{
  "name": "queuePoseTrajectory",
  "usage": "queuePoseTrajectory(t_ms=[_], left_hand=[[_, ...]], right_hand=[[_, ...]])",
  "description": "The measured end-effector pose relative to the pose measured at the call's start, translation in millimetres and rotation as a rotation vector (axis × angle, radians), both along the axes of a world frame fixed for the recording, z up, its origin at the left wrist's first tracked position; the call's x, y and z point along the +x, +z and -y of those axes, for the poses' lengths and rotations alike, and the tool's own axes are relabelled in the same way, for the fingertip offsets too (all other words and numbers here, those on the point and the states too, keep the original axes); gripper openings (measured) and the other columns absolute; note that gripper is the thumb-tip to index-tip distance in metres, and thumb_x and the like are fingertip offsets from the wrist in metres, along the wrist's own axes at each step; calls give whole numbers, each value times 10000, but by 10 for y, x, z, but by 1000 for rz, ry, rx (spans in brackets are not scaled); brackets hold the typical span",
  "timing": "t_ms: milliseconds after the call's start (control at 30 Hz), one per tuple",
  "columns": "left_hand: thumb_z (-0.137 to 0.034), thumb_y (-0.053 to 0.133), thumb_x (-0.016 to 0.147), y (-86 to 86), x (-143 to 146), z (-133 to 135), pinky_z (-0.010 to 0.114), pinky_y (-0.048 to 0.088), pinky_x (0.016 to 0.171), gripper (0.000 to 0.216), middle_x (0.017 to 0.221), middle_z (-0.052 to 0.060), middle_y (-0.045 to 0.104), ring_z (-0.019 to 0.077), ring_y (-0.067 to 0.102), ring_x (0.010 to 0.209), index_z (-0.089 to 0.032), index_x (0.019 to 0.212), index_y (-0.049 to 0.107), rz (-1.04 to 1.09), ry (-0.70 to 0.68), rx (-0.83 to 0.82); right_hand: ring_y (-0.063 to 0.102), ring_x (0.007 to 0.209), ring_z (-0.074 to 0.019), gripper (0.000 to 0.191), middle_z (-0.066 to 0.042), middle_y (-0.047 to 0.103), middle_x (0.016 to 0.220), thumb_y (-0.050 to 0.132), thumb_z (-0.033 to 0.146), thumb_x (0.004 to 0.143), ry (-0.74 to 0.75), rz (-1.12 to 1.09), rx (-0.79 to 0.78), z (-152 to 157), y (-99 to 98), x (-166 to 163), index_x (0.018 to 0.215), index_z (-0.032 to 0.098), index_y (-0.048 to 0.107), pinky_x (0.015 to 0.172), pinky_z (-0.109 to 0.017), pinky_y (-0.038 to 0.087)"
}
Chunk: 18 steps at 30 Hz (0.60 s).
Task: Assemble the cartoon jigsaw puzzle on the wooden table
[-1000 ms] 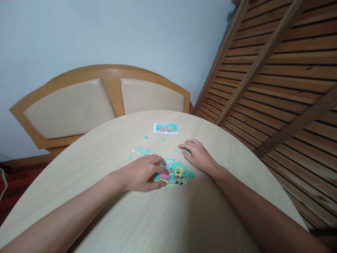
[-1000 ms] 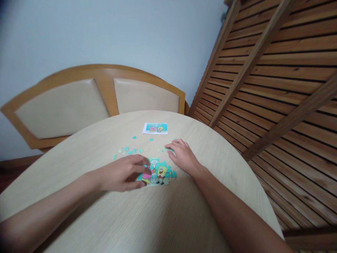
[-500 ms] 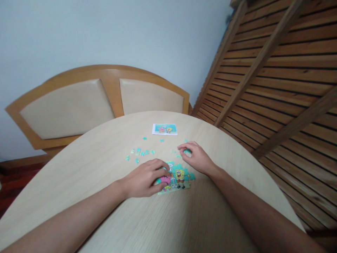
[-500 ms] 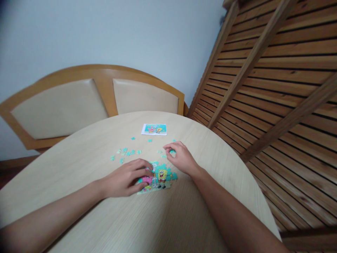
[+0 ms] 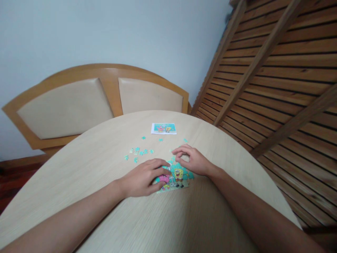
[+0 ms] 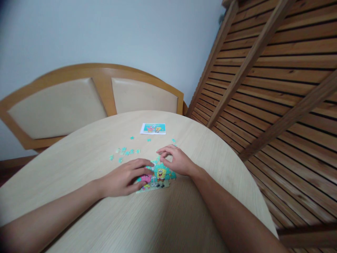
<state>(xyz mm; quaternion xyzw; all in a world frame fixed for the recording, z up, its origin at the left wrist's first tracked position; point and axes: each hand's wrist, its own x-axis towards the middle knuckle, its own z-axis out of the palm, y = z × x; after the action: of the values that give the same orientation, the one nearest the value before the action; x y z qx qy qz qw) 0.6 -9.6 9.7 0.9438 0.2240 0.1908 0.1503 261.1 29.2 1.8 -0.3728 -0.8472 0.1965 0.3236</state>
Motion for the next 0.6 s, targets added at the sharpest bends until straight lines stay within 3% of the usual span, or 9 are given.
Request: queuePoseTrajectory(t_ms=[167,333,467,600], left_hand=[[-276,569,955,1,-1,0,439,464,1086,279,1338,108,598,263,554,1273,-233,1227,618,-14,3,7],[-292,557,968,-2,-3,-1,434,472,1080,290,1355,107,587,258,554,1277,-241,1250,606,-35,6,8],[-297,538,983,2,-2,0,430,470,1083,273,1354,111,587,254,550,1281,-232,1238,609,-41,4,14],[-292,541,983,-2,-3,-1,434,474,1081,272,1355,110,589,259,554,1277,-234,1238,612,-24,0,13]], right_hand=[[607,1059,-232,235,-66,711,1054,647,238,883,-81,65,111,-34,-57,8,1104,225,724,1026,-451,451],[519,1203,-264,197,-65,653,1193,683,300,876,-102,195,108,-35,-96,16,1058,286,758,1106,-523,361],[526,1192,-259,151,-67,659,1190,718,270,846,-93,159,81,-32,-84,6,992,255,748,1108,-506,366],[566,1165,-249,97,-69,708,1051,681,245,878,-102,57,13,-54,-102,3,949,233,746,1070,-457,418]])
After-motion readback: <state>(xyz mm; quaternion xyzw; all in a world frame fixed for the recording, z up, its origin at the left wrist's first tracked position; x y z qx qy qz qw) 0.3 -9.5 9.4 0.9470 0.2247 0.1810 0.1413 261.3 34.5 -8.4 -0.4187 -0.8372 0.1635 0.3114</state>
